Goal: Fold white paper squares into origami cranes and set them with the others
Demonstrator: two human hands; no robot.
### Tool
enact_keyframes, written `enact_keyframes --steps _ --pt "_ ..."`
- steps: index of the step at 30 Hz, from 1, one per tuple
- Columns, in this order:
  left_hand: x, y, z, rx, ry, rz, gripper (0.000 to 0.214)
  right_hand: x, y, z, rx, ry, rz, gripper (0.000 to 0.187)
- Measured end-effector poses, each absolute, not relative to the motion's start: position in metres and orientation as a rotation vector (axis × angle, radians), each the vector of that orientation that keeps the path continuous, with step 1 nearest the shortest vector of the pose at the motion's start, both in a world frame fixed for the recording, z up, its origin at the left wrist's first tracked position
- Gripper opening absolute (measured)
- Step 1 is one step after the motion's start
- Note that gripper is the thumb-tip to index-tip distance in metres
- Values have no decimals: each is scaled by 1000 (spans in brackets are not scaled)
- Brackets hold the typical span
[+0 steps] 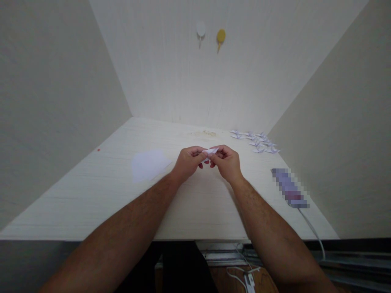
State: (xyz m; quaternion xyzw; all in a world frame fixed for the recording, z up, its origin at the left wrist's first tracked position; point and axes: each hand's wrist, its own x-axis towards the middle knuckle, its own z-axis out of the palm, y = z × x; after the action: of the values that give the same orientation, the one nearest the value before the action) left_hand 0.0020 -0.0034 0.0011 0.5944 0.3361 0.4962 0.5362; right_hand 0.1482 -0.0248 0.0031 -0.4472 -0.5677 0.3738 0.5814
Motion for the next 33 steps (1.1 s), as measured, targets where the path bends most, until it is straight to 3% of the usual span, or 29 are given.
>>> enact_keyframes --steps 33 --pt "3 -2 -5 1505 849 1212 23 143 -23 1 -949 -1095 919 15"
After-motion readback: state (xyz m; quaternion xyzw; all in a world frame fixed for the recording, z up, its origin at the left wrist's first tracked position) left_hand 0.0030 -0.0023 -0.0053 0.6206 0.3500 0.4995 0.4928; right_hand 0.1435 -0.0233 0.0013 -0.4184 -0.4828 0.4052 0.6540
